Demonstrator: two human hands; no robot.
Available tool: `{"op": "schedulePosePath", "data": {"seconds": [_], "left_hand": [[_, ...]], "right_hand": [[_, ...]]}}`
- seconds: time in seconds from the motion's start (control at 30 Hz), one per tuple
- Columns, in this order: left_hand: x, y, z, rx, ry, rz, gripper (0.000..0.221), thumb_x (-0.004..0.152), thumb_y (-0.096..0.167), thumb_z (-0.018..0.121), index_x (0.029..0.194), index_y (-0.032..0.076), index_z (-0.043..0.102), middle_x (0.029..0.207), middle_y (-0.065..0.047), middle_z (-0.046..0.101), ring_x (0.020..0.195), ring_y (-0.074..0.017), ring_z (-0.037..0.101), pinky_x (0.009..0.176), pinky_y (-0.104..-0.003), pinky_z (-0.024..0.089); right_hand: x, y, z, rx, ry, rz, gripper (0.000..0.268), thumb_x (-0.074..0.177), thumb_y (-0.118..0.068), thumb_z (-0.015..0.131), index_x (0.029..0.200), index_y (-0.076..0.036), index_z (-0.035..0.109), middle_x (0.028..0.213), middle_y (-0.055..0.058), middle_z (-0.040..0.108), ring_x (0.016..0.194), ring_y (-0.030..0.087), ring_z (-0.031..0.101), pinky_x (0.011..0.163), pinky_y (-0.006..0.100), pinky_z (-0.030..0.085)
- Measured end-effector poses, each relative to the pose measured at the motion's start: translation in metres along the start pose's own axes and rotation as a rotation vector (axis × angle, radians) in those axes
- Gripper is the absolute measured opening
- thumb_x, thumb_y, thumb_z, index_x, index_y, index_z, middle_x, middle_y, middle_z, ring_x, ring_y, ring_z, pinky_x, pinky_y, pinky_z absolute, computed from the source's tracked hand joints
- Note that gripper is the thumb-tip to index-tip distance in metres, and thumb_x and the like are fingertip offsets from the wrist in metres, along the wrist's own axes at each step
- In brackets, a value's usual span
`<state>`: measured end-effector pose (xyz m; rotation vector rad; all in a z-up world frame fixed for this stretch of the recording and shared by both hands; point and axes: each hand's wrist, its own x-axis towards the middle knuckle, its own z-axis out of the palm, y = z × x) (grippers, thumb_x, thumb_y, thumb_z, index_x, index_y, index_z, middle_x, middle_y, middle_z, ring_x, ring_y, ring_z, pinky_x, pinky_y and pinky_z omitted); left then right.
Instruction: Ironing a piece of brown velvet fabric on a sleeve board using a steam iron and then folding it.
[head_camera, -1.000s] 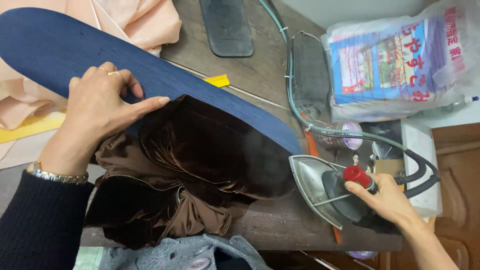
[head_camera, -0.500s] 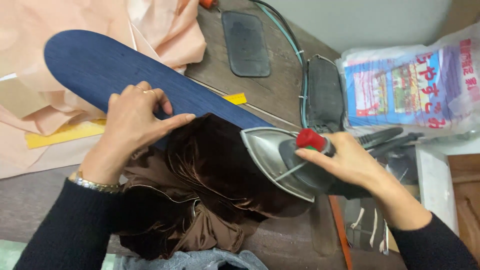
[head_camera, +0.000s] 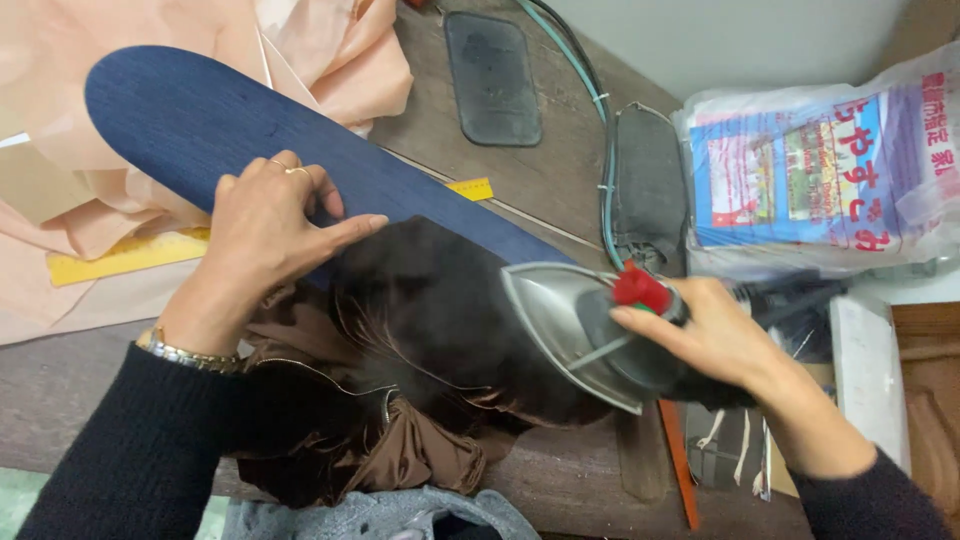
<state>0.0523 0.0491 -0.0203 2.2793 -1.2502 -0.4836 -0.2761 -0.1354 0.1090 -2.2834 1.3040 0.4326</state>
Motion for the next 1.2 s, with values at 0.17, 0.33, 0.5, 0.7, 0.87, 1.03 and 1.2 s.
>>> {"op": "schedulePosePath", "data": {"seconds": [0.17,0.33,0.5,0.7,0.87,1.03,1.2], "left_hand": [[-0.001,0.004,0.001,0.093,-0.028,-0.038,0.053,0.08,0.072,0.061,0.076,0.02,0.066,0.087,-0.004,0.058,0.093,-0.0287,0.057,0.08,-0.047,0.04],[-0.001,0.003,0.005,0.138,0.018,-0.03,0.054,0.077,0.076,0.059,0.077,0.022,0.066,0.087,-0.005,0.059,0.094,-0.0299,0.058,0.079,-0.047,0.041],[0.0,0.005,0.004,0.148,-0.014,-0.064,0.054,0.072,0.079,0.058,0.076,0.025,0.064,0.089,-0.003,0.061,0.094,-0.0284,0.058,0.078,-0.045,0.041],[0.0,0.006,0.003,0.082,0.047,-0.077,0.048,0.069,0.074,0.065,0.07,0.026,0.064,0.083,0.001,0.058,0.087,-0.0264,0.059,0.074,-0.046,0.041],[0.004,0.0,0.006,0.055,0.023,-0.09,0.049,0.069,0.076,0.065,0.072,0.027,0.062,0.081,0.004,0.056,0.088,-0.0224,0.058,0.074,-0.043,0.041],[0.006,0.0,0.005,0.002,-0.08,-0.153,0.05,0.071,0.076,0.068,0.073,0.026,0.062,0.079,0.007,0.055,0.087,-0.0167,0.055,0.077,-0.038,0.04],[0.005,-0.003,0.01,0.03,0.071,-0.067,0.05,0.068,0.075,0.069,0.069,0.026,0.06,0.075,0.006,0.053,0.081,-0.0211,0.056,0.069,-0.042,0.039]], "right_hand": [[-0.038,0.093,0.019,0.08,0.033,0.22,0.032,0.078,-0.037,0.074,0.067,-0.007,0.072,0.063,0.0,0.059,0.059,0.011,0.047,0.057,0.027,0.038],[-0.042,0.155,0.03,0.157,0.182,0.164,0.037,0.082,-0.032,0.074,0.059,-0.01,0.055,0.063,-0.003,0.044,0.062,0.011,0.037,0.056,0.027,0.033],[-0.002,0.056,-0.011,0.269,0.201,0.469,0.039,0.087,-0.038,0.064,0.093,-0.002,0.078,0.06,0.011,0.054,0.052,0.02,0.045,0.046,0.033,0.034],[0.106,-0.019,-0.05,0.368,0.137,0.16,0.036,0.092,-0.038,0.058,0.087,-0.002,0.057,0.05,0.013,0.05,0.036,0.019,0.04,0.039,0.031,0.032],[0.232,-0.051,-0.041,0.552,0.095,0.004,0.033,0.092,-0.034,0.063,0.081,-0.005,0.051,0.054,0.009,0.046,0.039,0.017,0.039,0.036,0.031,0.032],[0.338,-0.061,-0.006,0.562,0.114,-0.019,0.038,0.09,-0.034,0.068,0.071,-0.004,0.052,0.052,0.011,0.049,0.037,0.019,0.044,0.034,0.034,0.037],[0.389,-0.051,0.018,0.53,0.111,0.022,0.036,0.09,-0.039,0.067,0.087,-0.007,0.052,0.053,0.01,0.052,0.037,0.018,0.046,0.031,0.032,0.037]]}}
